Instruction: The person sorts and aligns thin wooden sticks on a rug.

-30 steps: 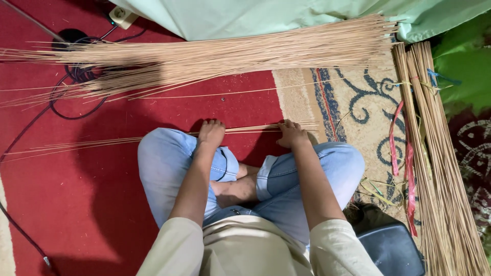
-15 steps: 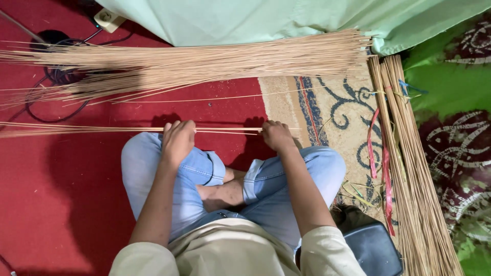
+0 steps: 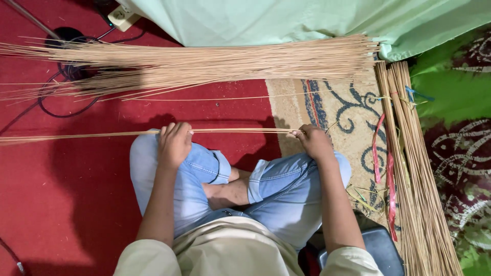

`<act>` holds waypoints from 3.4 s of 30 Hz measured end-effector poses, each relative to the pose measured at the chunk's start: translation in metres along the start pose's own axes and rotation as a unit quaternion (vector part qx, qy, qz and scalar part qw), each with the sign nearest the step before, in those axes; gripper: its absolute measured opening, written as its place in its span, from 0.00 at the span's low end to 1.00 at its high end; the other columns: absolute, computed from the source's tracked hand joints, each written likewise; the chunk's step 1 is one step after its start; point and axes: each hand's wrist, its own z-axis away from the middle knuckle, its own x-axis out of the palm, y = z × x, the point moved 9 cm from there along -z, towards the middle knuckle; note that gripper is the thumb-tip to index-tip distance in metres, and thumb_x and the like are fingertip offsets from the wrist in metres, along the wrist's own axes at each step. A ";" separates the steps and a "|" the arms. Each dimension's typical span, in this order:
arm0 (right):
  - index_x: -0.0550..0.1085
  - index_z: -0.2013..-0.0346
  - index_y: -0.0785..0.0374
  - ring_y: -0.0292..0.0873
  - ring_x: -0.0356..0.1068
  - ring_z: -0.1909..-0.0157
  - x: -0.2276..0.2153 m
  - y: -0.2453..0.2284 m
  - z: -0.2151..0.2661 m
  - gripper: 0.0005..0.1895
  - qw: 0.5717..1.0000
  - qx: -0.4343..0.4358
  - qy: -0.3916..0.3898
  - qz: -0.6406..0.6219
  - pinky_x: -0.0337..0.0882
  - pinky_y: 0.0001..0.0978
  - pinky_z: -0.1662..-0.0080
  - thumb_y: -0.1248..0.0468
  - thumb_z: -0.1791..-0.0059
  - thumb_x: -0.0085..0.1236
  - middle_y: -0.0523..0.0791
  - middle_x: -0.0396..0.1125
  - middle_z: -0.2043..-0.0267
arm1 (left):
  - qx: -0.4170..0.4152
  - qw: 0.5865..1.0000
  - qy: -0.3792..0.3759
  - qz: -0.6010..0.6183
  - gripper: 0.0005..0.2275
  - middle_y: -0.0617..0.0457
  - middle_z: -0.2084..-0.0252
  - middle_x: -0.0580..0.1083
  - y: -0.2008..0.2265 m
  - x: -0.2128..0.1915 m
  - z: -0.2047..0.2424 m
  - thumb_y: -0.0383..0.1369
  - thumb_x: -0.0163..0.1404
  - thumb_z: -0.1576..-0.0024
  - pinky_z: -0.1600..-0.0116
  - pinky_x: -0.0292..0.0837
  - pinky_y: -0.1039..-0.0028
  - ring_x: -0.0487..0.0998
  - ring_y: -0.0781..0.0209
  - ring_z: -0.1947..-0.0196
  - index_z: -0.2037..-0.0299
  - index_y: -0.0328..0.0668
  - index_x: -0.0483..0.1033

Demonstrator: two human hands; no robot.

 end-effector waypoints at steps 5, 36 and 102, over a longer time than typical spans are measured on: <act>0.80 0.55 0.53 0.62 0.72 0.50 0.011 0.038 -0.018 0.10 0.988 -0.036 0.070 -0.132 0.70 0.53 0.46 0.53 0.45 0.59 0.53 0.72 0.61 | -0.011 1.000 -0.022 0.004 0.06 0.54 0.70 0.69 0.003 0.000 -0.001 0.37 0.56 0.42 0.55 0.68 0.64 0.74 0.52 0.64 0.64 0.51 0.71; 0.81 0.53 0.61 0.38 0.72 0.59 0.022 0.056 -0.021 0.09 0.938 0.024 0.055 -0.342 0.71 0.29 0.51 0.67 0.47 0.60 0.46 0.75 0.64 | -0.201 0.955 -0.203 0.076 0.06 0.51 0.63 0.78 -0.022 0.031 -0.006 0.43 0.50 0.41 0.42 0.69 0.58 0.79 0.48 0.53 0.62 0.56 0.78; 0.74 0.44 0.61 0.69 0.61 0.33 0.051 0.067 -0.051 0.42 0.967 0.138 -0.143 0.159 0.61 0.58 0.34 0.27 0.48 0.39 0.59 0.66 0.38 | -0.030 0.979 -0.179 -0.087 0.08 0.50 0.66 0.75 0.001 0.123 -0.003 0.40 0.45 0.37 0.52 0.69 0.58 0.76 0.49 0.58 0.64 0.49 0.74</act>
